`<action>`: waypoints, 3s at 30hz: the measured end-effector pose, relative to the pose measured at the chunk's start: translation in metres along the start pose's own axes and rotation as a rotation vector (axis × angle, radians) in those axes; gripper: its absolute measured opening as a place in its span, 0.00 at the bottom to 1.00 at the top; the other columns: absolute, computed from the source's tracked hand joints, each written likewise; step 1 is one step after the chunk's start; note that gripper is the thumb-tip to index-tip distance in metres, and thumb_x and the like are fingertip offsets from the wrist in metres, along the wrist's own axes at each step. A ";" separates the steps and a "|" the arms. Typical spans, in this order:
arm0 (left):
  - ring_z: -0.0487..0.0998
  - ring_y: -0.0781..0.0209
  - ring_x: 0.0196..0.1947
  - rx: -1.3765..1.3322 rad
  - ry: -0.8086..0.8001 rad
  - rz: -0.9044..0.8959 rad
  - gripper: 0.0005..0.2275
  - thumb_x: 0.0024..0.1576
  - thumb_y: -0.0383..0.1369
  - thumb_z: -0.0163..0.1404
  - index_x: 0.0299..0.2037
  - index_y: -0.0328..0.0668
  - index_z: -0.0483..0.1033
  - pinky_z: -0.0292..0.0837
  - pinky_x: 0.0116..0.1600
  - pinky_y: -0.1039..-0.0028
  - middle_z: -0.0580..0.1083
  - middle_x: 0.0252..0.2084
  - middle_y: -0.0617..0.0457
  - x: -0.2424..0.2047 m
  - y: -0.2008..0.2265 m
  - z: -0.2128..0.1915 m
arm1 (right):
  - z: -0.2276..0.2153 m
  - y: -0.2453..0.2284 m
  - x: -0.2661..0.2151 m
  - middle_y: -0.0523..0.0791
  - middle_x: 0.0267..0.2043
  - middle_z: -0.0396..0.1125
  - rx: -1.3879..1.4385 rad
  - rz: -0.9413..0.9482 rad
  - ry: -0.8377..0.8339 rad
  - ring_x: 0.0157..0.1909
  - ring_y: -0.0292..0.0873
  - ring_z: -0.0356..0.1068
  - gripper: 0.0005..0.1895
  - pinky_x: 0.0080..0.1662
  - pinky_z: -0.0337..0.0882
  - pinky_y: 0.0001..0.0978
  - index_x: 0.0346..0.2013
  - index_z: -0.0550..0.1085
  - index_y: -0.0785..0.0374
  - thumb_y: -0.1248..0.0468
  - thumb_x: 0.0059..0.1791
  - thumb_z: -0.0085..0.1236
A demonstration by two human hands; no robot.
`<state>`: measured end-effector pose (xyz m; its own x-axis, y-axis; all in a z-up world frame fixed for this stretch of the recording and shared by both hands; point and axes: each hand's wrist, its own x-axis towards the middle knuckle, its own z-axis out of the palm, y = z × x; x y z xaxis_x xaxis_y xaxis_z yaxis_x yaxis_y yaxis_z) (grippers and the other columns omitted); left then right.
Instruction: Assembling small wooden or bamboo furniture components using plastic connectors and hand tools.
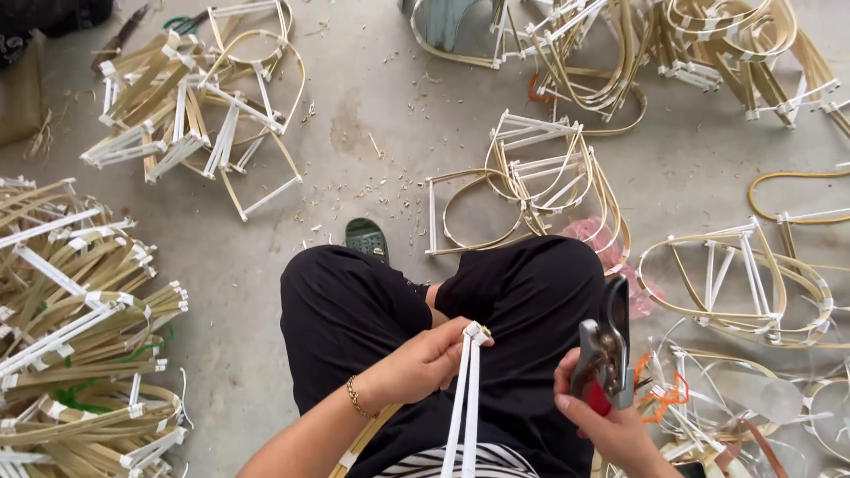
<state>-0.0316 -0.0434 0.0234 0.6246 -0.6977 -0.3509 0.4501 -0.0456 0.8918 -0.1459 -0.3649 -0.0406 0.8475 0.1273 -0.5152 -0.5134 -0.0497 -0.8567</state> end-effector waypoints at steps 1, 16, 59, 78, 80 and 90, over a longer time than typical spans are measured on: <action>0.62 0.76 0.23 0.003 -0.004 0.001 0.10 0.70 0.34 0.38 0.54 0.44 0.71 0.62 0.30 0.83 0.65 0.26 0.64 0.000 0.000 0.002 | 0.008 -0.003 -0.001 0.45 0.41 0.68 0.001 -0.003 0.004 0.35 0.41 0.65 0.24 0.30 0.65 0.40 0.56 0.67 0.59 0.71 0.47 0.63; 0.61 0.76 0.24 0.089 -0.063 0.042 0.09 0.69 0.32 0.41 0.54 0.41 0.71 0.61 0.30 0.83 0.64 0.26 0.63 -0.004 0.000 0.001 | 0.026 -0.035 0.005 0.38 0.30 0.69 -0.461 -0.334 -0.195 0.30 0.33 0.68 0.16 0.36 0.72 0.29 0.40 0.71 0.60 0.68 0.41 0.66; 0.65 0.72 0.19 0.295 0.007 -0.069 0.09 0.68 0.30 0.40 0.54 0.43 0.71 0.64 0.26 0.80 0.67 0.21 0.60 0.021 0.009 0.011 | 0.026 -0.075 -0.014 0.45 0.71 0.52 -0.504 -0.015 -0.278 0.70 0.44 0.53 0.53 0.67 0.56 0.36 0.76 0.50 0.51 0.67 0.40 0.66; 0.66 0.70 0.25 0.252 0.294 0.050 0.09 0.68 0.30 0.43 0.55 0.41 0.73 0.65 0.31 0.77 0.67 0.26 0.59 0.042 -0.051 -0.038 | 0.007 0.013 0.036 0.49 0.36 0.71 -0.411 -0.025 -0.084 0.40 0.42 0.72 0.28 0.47 0.73 0.35 0.57 0.69 0.61 0.63 0.44 0.66; 0.74 0.58 0.34 0.456 0.464 0.109 0.11 0.66 0.30 0.44 0.56 0.40 0.72 0.70 0.37 0.72 0.73 0.32 0.52 0.027 -0.029 -0.067 | 0.011 0.003 0.041 0.45 0.39 0.69 -0.217 -0.047 -0.134 0.43 0.40 0.70 0.33 0.49 0.70 0.32 0.62 0.67 0.60 0.65 0.43 0.65; 0.68 0.53 0.66 0.267 0.088 0.426 0.15 0.68 0.31 0.41 0.62 0.34 0.69 0.61 0.69 0.68 0.71 0.61 0.42 -0.102 0.068 -0.079 | 0.073 -0.049 0.083 0.47 0.43 0.71 0.208 -0.106 -0.099 0.41 0.39 0.73 0.34 0.47 0.74 0.33 0.65 0.64 0.64 0.71 0.44 0.60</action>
<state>-0.0145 0.0811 0.0978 0.7737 -0.6318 0.0476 -0.0281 0.0407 0.9988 -0.0606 -0.2797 -0.0395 0.8860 0.2181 -0.4091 -0.4475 0.1723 -0.8775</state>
